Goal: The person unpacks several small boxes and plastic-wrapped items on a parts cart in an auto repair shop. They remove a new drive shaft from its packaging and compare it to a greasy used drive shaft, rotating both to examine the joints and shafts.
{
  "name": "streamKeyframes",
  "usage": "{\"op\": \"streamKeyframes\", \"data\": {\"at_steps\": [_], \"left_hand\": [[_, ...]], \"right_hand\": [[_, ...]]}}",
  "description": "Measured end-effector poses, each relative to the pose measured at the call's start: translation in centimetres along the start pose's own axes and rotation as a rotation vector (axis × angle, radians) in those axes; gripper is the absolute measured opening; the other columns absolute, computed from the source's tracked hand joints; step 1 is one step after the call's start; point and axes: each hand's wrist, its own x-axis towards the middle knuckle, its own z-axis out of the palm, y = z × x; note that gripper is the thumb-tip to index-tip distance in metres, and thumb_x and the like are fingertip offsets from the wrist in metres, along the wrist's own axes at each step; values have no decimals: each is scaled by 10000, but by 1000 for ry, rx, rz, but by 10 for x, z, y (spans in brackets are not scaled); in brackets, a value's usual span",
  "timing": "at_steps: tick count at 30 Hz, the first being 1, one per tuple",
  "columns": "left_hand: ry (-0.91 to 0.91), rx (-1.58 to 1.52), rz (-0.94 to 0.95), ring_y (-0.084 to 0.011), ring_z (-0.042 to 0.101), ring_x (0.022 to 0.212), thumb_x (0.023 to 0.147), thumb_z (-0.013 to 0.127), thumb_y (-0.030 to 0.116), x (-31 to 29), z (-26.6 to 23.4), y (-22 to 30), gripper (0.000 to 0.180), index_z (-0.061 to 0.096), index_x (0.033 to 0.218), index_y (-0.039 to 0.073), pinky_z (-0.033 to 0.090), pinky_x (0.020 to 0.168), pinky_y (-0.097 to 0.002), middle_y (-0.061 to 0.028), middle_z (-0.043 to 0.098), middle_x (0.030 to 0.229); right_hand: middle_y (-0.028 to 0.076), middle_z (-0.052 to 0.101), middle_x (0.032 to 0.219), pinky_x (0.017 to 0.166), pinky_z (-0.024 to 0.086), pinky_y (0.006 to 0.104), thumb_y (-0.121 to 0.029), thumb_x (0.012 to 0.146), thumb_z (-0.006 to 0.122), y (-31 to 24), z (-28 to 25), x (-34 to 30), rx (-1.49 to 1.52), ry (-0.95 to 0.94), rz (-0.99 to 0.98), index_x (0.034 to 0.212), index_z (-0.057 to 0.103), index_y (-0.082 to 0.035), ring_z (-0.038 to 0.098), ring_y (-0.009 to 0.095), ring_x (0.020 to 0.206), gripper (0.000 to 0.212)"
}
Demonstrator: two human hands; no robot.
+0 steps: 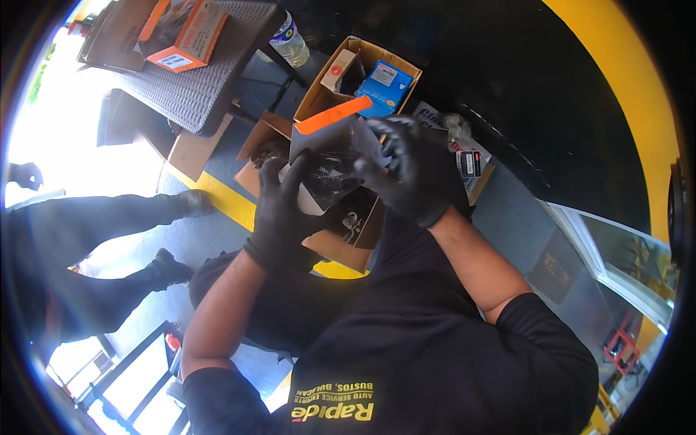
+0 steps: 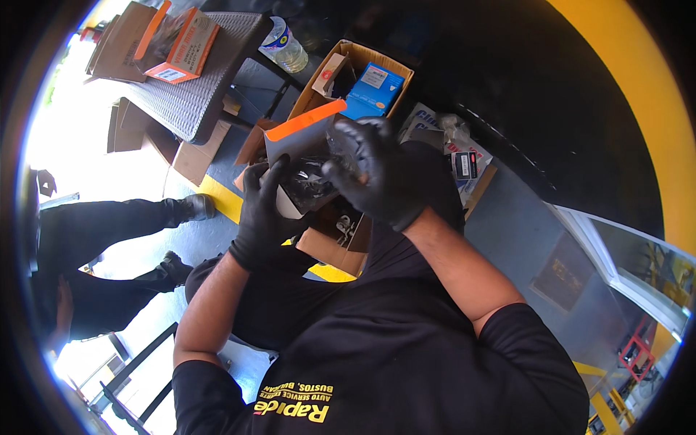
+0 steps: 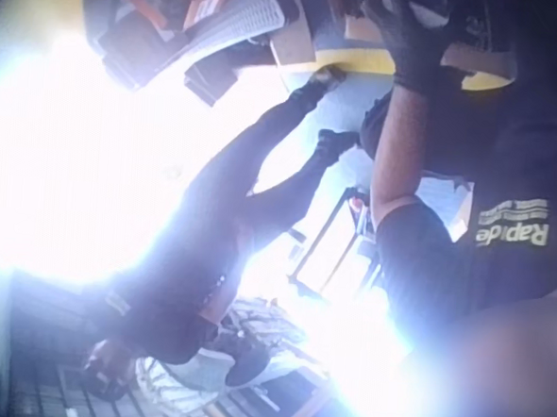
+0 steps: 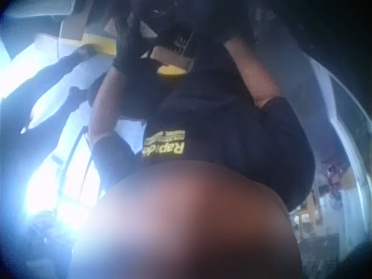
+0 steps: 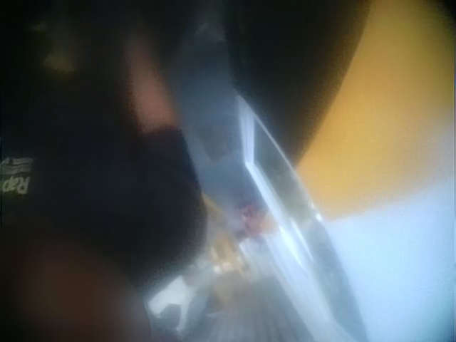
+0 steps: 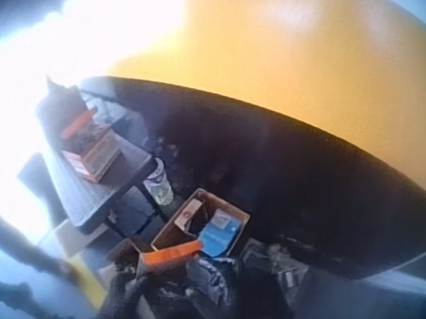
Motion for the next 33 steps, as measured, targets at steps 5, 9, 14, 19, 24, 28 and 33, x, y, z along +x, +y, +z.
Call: {"op": "streamKeyframes", "data": {"at_steps": [5,9,14,19,24,28,33], "left_hand": [[17,-50,51,-435,554,1276,569,1029,175,3,-2,0,1206,438,1617,88,509,1082,-508,-243,499,1379],[6,-65,81,-430,543,1269,570,1047,197,6,-5,-1,1262,394,1644,86,503,1075,-505,-242,490,1386],[12,-94,42,-440,568,1285,524,985,85,5,-4,0,1288,376,1657,129,579,1042,-496,-225,458,1382],[-189,-130,-12,-453,529,1335,559,990,103,12,-13,4,1299,338,1682,117,521,1108,-492,-237,453,1433],[-487,-193,23,-453,447,1438,602,1007,129,30,-48,-5,1295,326,1703,105,399,1213,-501,-235,477,1526],[-500,-242,52,-386,468,1451,661,927,-2,31,-67,-9,1190,354,1698,119,479,1159,-467,-202,473,1579],[-428,-250,-47,-278,666,1279,806,859,32,36,-61,-15,797,566,1546,69,556,1047,-426,-196,616,1486]], "right_hand": [[134,646,1391,989,581,374,-220,1037,737,26,3,1,381,-44,359,1491,547,-60,700,239,1192,518],[123,641,1459,1062,556,381,-283,1071,700,52,20,-1,1230,-271,231,1558,502,-72,666,227,1273,567],[116,636,1433,1125,533,403,-273,1080,683,63,37,-5,1377,-364,786,1534,517,-62,622,216,1341,528],[107,670,1389,1077,567,390,-207,1058,701,84,59,-9,1542,-371,891,1519,521,-37,686,223,1247,523],[124,701,1357,1047,586,389,-156,1045,700,99,55,-14,1573,-380,959,1497,547,-24,718,230,1190,495],[135,714,1347,1030,595,386,-144,1041,698,96,51,-11,1631,-390,1000,1484,564,-7,727,232,1181,483],[123,696,1370,1024,594,367,-140,1029,714,91,52,-7,1478,-467,974,1532,528,-29,714,209,1207,547]]}}
